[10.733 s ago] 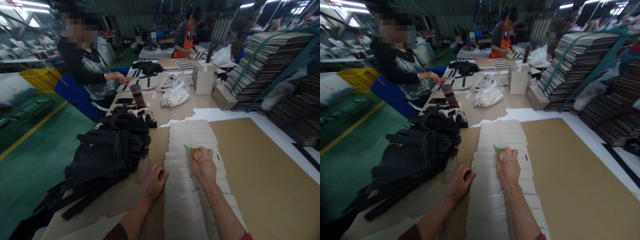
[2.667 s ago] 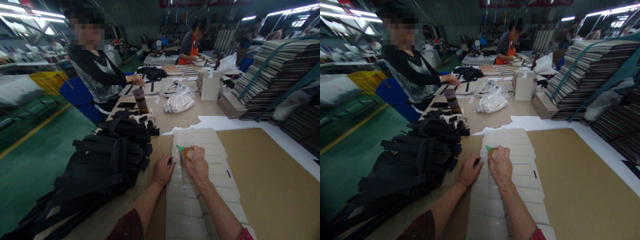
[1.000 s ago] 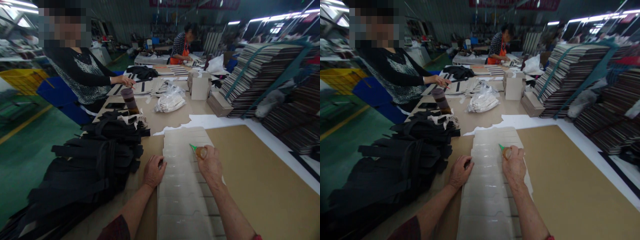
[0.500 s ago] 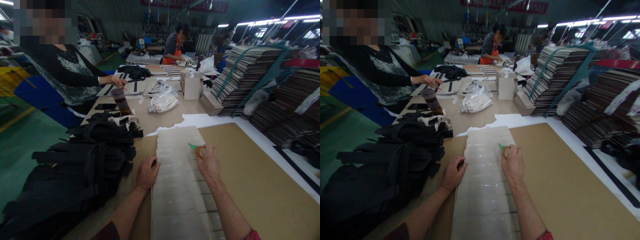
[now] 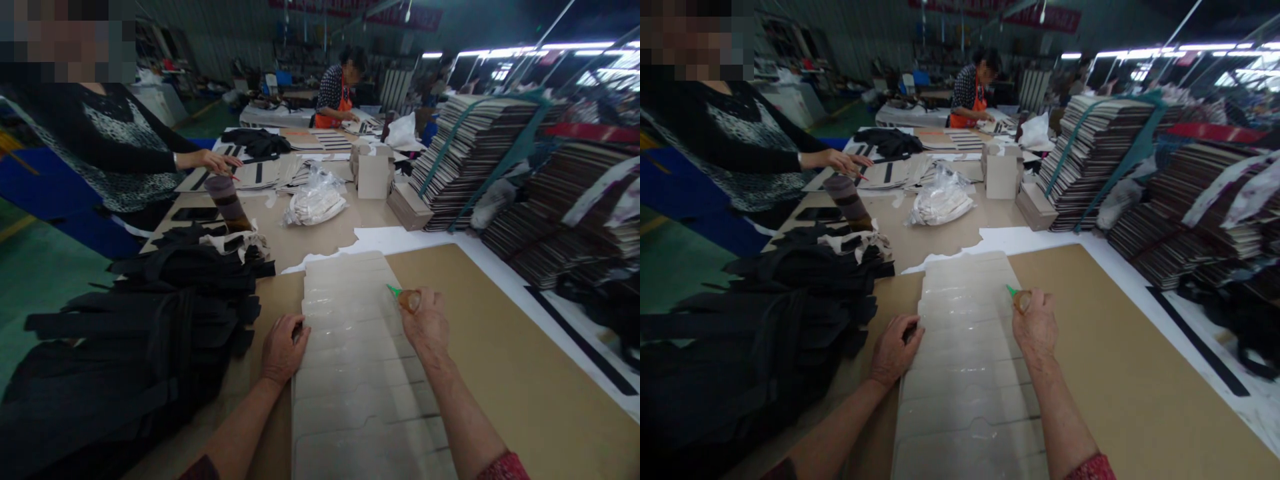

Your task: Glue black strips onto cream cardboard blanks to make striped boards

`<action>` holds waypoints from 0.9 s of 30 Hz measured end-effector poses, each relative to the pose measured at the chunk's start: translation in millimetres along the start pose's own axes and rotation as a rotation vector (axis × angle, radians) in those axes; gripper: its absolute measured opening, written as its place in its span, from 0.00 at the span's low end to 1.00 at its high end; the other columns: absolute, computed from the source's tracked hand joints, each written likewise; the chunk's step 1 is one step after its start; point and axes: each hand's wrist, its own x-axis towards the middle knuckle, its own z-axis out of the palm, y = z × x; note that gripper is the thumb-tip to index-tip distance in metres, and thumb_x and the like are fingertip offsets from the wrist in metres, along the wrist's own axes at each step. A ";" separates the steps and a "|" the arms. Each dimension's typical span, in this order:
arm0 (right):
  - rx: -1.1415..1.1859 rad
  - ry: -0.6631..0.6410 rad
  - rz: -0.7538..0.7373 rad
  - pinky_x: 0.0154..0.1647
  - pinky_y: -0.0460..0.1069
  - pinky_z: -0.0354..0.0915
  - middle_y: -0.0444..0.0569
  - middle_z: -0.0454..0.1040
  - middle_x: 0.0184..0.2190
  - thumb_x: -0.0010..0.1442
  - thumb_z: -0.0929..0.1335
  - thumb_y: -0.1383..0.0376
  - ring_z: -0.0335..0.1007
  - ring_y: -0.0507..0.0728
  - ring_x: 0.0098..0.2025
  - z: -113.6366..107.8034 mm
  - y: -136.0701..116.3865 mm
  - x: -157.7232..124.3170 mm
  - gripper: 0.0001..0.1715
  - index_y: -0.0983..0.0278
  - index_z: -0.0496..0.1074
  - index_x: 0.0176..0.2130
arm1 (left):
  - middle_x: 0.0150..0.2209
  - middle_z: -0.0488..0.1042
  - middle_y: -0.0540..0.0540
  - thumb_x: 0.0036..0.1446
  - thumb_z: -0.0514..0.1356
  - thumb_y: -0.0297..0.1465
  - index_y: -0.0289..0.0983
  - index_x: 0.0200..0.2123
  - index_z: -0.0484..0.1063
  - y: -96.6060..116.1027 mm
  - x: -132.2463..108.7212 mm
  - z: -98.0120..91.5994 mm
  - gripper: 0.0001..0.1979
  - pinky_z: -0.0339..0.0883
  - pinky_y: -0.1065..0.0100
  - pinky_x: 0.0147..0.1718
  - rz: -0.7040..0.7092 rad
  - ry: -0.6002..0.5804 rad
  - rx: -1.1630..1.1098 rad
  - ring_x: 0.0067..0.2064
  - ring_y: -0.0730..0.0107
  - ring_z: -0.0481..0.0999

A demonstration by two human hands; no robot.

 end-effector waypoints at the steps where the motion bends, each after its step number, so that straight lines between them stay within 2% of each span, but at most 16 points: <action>1: -0.001 0.000 0.016 0.28 0.48 0.53 0.49 0.65 0.45 0.60 0.68 0.57 0.66 0.54 0.32 -1.1 3.3 2.8 0.20 0.60 0.61 0.49 | 0.39 0.75 0.46 0.58 0.58 0.32 0.40 0.41 0.70 0.1 0.1 -0.2 0.08 0.69 0.59 0.43 0.000 0.000 -0.001 0.42 0.60 0.73; 6: 0.018 -0.023 0.061 0.28 0.48 0.55 0.49 0.64 0.46 0.60 0.68 0.57 0.66 0.54 0.32 -1.2 9.3 7.5 0.20 0.59 0.61 0.49 | 0.39 0.75 0.45 0.58 0.58 0.33 0.40 0.41 0.70 -1.4 0.8 0.5 0.08 0.69 0.58 0.43 0.008 0.004 0.003 0.42 0.60 0.73; 13: 0.135 -0.058 -0.034 0.30 0.48 0.58 0.49 0.64 0.46 0.59 0.68 0.59 0.65 0.53 0.32 3.7 4.3 -4.7 0.19 0.59 0.61 0.48 | 0.39 0.74 0.45 0.59 0.57 0.34 0.40 0.42 0.70 -3.2 0.3 1.3 0.08 0.69 0.59 0.44 0.013 0.004 0.012 0.42 0.60 0.74; 20: 0.132 -0.033 0.074 0.31 0.49 0.60 0.49 0.63 0.47 0.59 0.68 0.57 0.66 0.55 0.34 2.4 14.3 3.7 0.22 0.60 0.61 0.49 | 0.39 0.74 0.45 0.59 0.57 0.34 0.41 0.42 0.70 -3.3 0.5 0.7 0.08 0.69 0.58 0.44 0.019 0.002 0.007 0.42 0.60 0.73; 27: 0.335 -0.019 -0.026 0.36 0.50 0.62 0.50 0.65 0.45 0.57 0.68 0.59 0.68 0.58 0.40 17.9 13.6 -0.3 0.21 0.61 0.62 0.48 | 0.39 0.74 0.45 0.59 0.57 0.32 0.41 0.42 0.69 -2.6 0.0 1.6 0.08 0.69 0.58 0.43 0.010 -0.006 0.008 0.42 0.60 0.73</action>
